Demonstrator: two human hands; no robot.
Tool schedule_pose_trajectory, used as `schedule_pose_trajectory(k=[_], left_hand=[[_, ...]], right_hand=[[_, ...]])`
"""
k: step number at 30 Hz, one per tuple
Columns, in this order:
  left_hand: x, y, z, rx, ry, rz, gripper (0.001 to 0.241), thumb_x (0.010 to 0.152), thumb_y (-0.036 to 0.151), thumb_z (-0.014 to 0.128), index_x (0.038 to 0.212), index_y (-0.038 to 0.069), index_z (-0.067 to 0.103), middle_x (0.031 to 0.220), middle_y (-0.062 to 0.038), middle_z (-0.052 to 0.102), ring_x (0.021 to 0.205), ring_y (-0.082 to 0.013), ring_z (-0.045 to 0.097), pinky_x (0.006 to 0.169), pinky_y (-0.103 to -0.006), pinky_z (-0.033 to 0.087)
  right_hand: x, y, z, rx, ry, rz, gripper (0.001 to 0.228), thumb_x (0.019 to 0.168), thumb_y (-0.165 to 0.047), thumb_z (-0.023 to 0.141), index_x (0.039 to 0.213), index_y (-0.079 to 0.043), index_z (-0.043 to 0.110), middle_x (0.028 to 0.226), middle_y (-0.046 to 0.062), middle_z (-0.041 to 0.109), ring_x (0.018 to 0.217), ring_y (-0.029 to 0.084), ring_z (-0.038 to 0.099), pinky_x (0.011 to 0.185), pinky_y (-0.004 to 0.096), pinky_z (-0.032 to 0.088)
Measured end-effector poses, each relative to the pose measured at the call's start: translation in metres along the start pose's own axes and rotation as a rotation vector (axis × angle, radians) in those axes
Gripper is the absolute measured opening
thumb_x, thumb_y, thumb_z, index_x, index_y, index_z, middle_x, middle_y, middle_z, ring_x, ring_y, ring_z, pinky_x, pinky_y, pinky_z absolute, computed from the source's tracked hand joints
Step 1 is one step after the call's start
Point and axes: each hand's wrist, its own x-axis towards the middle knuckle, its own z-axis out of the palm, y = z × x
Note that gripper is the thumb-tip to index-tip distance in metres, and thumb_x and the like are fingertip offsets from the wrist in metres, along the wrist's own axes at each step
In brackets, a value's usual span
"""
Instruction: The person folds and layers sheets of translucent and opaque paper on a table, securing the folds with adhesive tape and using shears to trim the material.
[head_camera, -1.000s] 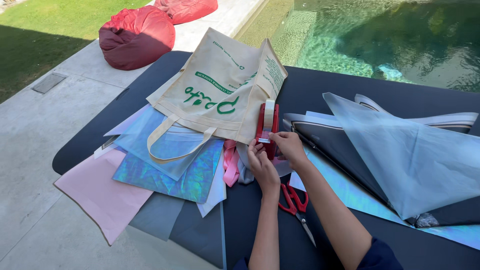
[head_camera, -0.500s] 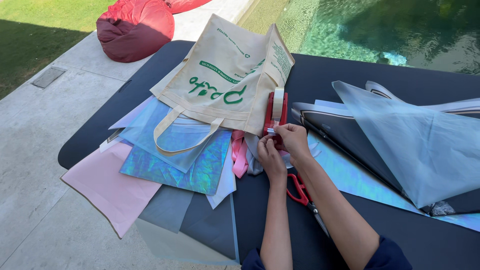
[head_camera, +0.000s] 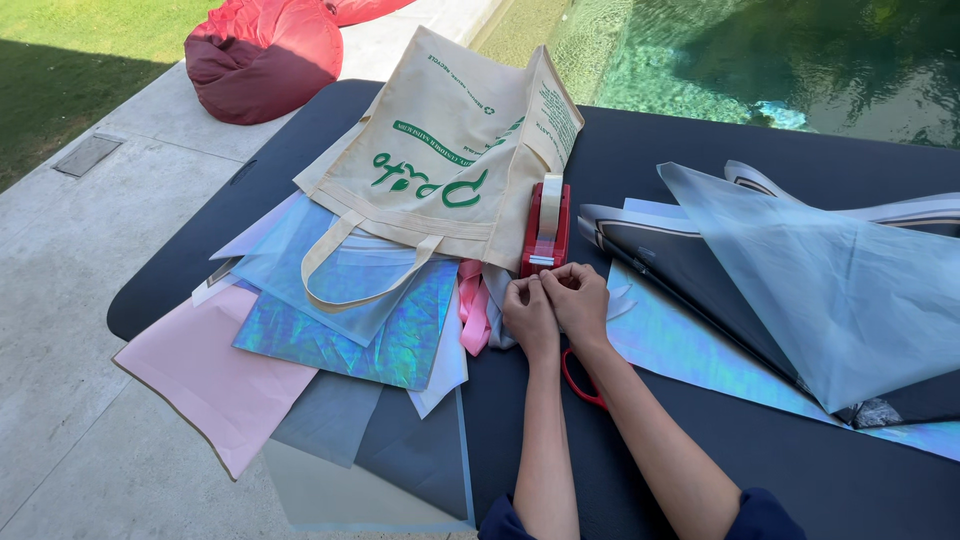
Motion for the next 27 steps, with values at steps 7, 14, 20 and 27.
schedule_pose_trajectory(k=[7,14,20,27], left_hand=[[-0.002,-0.006,-0.004,0.017,-0.019,-0.014,0.016,0.086,0.020,0.058,0.074,0.011,0.062,0.071,-0.009,0.066,0.072,-0.0222,0.063,0.068,-0.0351,0.050],[-0.030,0.038,-0.021,0.179,-0.067,0.191,0.035,0.097,0.019,0.050,0.069,0.010,0.070,0.068,-0.009,0.063,0.067,-0.0212,0.062,0.066,-0.0330,0.052],[-0.040,0.033,-0.010,0.274,-0.088,0.404,0.037,0.101,0.021,0.048,0.077,0.012,0.075,0.083,-0.006,0.058,0.079,-0.0231,0.064,0.074,-0.0377,0.053],[-0.090,0.045,0.042,0.195,-0.395,0.501,0.039,0.103,0.022,0.045,0.080,0.013,0.075,0.082,-0.005,0.063,0.074,-0.0203,0.063,0.071,-0.0366,0.056]], right_hand=[[0.001,0.022,-0.001,-0.051,0.017,-0.018,0.006,0.078,-0.009,0.071,0.077,-0.006,0.077,0.080,0.008,0.057,0.077,0.015,0.058,0.066,0.030,0.049],[-0.012,0.005,-0.023,0.046,0.019,-0.108,0.010,0.089,-0.005,0.067,0.081,-0.001,0.072,0.089,0.010,0.060,0.088,0.021,0.066,0.071,0.032,0.052],[-0.009,0.012,-0.068,0.195,0.121,-0.104,0.017,0.097,-0.007,0.060,0.080,-0.005,0.061,0.081,0.007,0.060,0.088,0.016,0.063,0.077,0.032,0.053],[0.020,0.000,-0.196,0.194,0.266,-0.083,0.010,0.105,-0.015,0.055,0.097,-0.009,0.059,0.090,0.004,0.059,0.093,0.014,0.059,0.087,0.035,0.054]])
